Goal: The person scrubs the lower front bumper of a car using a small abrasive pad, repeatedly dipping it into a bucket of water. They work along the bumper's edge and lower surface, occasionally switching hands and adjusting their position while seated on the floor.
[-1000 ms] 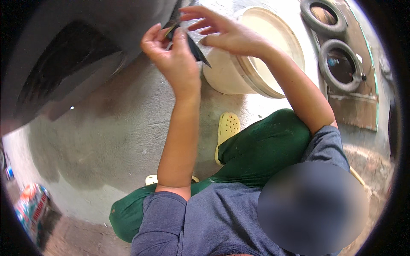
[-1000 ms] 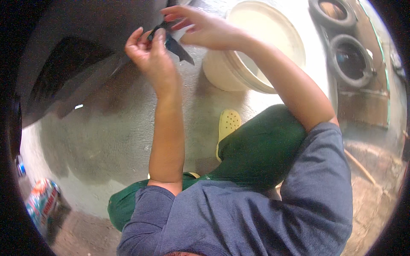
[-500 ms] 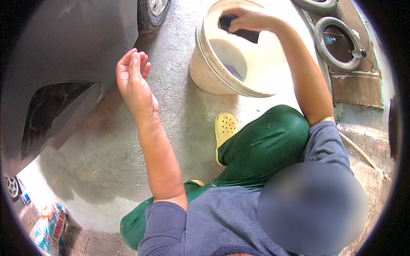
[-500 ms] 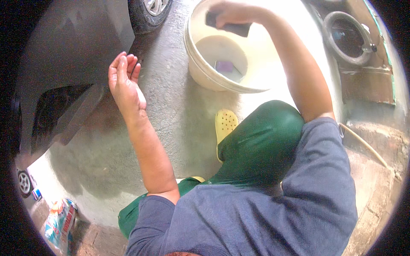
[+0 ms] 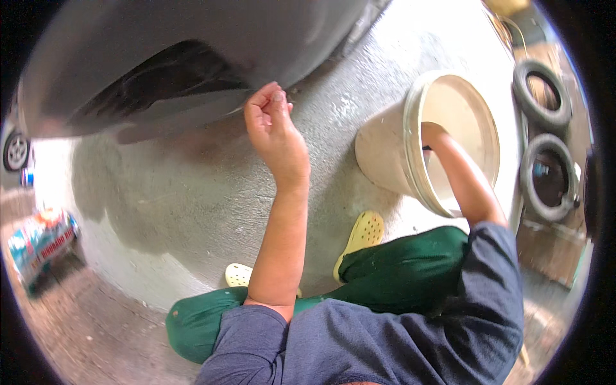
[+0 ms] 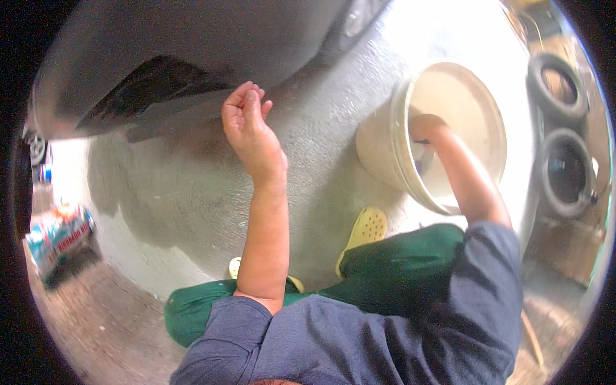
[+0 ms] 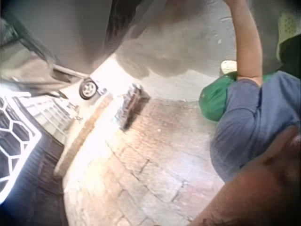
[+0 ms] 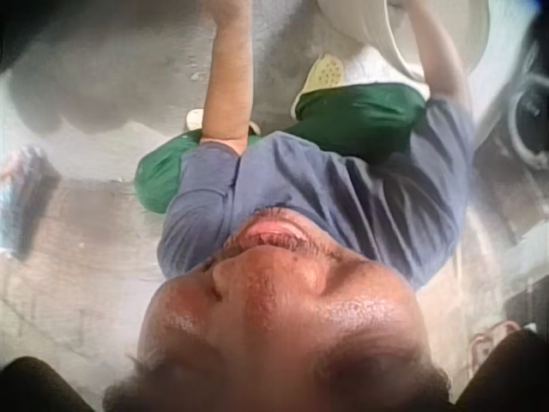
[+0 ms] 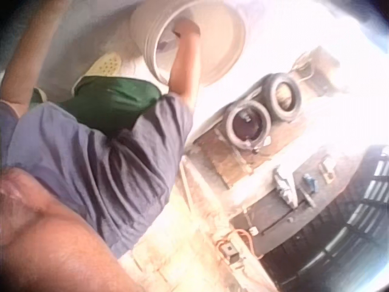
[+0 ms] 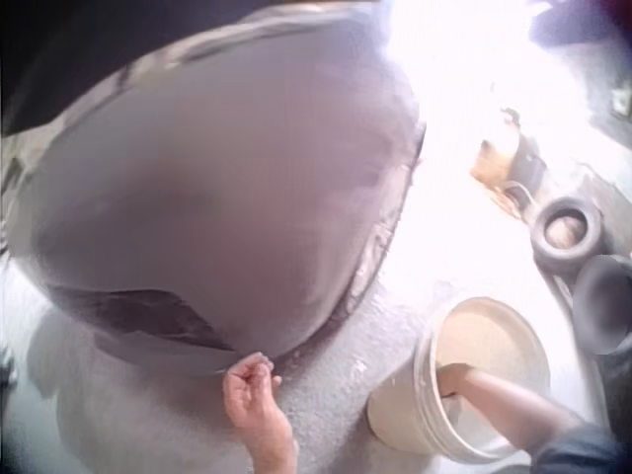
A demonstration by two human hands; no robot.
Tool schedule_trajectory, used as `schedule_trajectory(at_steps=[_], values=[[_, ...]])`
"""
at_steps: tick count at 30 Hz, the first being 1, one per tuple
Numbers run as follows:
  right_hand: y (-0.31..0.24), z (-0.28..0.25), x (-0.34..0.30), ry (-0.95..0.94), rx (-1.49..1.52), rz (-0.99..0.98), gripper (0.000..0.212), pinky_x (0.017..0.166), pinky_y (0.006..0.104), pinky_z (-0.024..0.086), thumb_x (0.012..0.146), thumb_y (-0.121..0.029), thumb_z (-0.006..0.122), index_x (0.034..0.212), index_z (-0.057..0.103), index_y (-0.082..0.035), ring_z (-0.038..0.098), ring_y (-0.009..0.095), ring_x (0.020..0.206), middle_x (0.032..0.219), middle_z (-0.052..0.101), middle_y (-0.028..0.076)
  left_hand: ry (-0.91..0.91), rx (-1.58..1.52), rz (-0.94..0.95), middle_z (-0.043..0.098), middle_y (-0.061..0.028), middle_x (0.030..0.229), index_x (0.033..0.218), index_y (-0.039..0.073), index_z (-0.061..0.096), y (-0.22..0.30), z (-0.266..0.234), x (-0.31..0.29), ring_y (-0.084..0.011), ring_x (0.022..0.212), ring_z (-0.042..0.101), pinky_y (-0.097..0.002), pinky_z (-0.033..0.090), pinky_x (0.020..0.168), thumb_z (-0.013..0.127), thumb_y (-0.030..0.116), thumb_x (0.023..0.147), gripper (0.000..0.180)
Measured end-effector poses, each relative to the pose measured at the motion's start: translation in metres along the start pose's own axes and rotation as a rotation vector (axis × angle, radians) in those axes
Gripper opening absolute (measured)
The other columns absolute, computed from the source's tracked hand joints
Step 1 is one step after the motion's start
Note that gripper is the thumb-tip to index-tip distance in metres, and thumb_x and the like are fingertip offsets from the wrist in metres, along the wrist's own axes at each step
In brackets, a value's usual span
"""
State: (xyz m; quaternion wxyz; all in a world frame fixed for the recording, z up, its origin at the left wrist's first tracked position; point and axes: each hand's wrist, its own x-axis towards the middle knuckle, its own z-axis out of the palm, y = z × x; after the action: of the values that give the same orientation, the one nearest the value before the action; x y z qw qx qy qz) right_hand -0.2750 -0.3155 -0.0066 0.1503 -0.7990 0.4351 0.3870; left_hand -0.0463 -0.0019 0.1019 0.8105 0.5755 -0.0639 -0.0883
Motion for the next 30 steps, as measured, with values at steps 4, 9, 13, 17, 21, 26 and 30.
schedule_trajectory(at_steps=[4, 9, 13, 17, 21, 26, 30], values=[[-0.047, -0.128, -0.135, 0.23, -0.195, -0.028, 0.018, 0.062, 0.0419, 0.052, 0.098, -0.019, 0.063, 0.096, 0.068, -0.002, 0.061, 0.017, 0.063, 0.074, 0.068, 0.009, 0.199, -0.044, 0.078, 0.064, -0.0051, 0.11, 0.116, 0.003, 0.063, 0.004, -0.017, 0.02, -0.0156, 0.104, 0.063, -0.0324, 0.052, 0.09, 0.067, 0.015, 0.102, 0.019], [-0.128, -0.148, -0.233, 0.76, 0.058, -0.624, 0.018, 0.067, 0.0398, 0.053, 0.103, -0.019, 0.064, 0.11, 0.065, -0.002, 0.063, 0.018, 0.07, 0.087, 0.071, 0.012, 0.26, 0.022, 0.18, 0.06, -0.0113, 0.119, 0.117, 0.002, 0.062, -0.01, 0.003, 0.027, -0.0237, 0.109, 0.058, -0.0386, 0.048, 0.095, 0.062, 0.007, 0.099, 0.018], [-0.269, -0.115, -0.242, 0.893, 0.05, -0.668, 0.024, 0.077, 0.0463, 0.055, 0.102, -0.026, 0.067, 0.116, 0.062, -0.007, 0.071, 0.035, 0.088, 0.097, 0.074, 0.016, 0.355, 0.037, 0.279, 0.059, -0.0134, 0.116, 0.112, 0.003, 0.063, -0.016, 0.013, 0.032, -0.0284, 0.112, 0.056, -0.0393, 0.048, 0.093, 0.057, -0.003, 0.093, 0.021], [-0.304, -0.101, -0.232, 1.018, 0.259, -0.625, 0.031, 0.079, 0.0488, 0.056, 0.101, -0.035, 0.068, 0.114, 0.061, -0.007, 0.074, 0.04, 0.083, 0.094, 0.076, 0.018, 0.401, -0.042, 0.226, 0.064, -0.0113, 0.101, 0.1, 0.004, 0.067, -0.02, 0.011, 0.044, -0.0273, 0.095, 0.063, -0.0377, 0.05, 0.083, 0.057, -0.007, 0.089, 0.018], [-0.319, -0.102, -0.233, 1.255, 0.628, -0.789, 0.027, 0.066, 0.0279, 0.054, 0.102, -0.019, 0.073, 0.114, 0.057, -0.001, 0.068, 0.015, 0.07, 0.084, 0.071, 0.009, 0.322, -0.225, 0.085, 0.07, -0.0088, 0.089, 0.095, 0.004, 0.068, -0.022, -0.01, 0.056, -0.0196, 0.083, 0.066, -0.0316, 0.051, 0.076, 0.054, -0.005, 0.091, 0.017], [-0.331, -0.089, -0.21, 1.225, 0.823, -0.878, 0.03, 0.065, 0.0277, 0.055, 0.1, -0.017, 0.075, 0.115, 0.054, -0.001, 0.068, 0.016, 0.069, 0.084, 0.07, 0.011, 0.335, -0.383, 0.001, 0.071, -0.0058, 0.087, 0.096, 0.003, 0.068, -0.028, -0.031, 0.064, -0.0126, 0.083, 0.065, -0.0281, 0.05, 0.076, 0.054, -0.002, 0.094, 0.015], [-0.32, -0.056, -0.156, 1.208, 0.608, -0.739, 0.028, 0.064, 0.03, 0.055, 0.097, -0.019, 0.078, 0.108, 0.06, -0.001, 0.069, 0.016, 0.068, 0.082, 0.072, 0.01, 0.299, -0.525, -0.011, 0.069, -0.0044, 0.084, 0.092, 0.003, 0.065, -0.028, -0.035, 0.069, -0.0118, 0.08, 0.064, -0.027, 0.049, 0.075, 0.059, 0.003, 0.094, 0.007]])
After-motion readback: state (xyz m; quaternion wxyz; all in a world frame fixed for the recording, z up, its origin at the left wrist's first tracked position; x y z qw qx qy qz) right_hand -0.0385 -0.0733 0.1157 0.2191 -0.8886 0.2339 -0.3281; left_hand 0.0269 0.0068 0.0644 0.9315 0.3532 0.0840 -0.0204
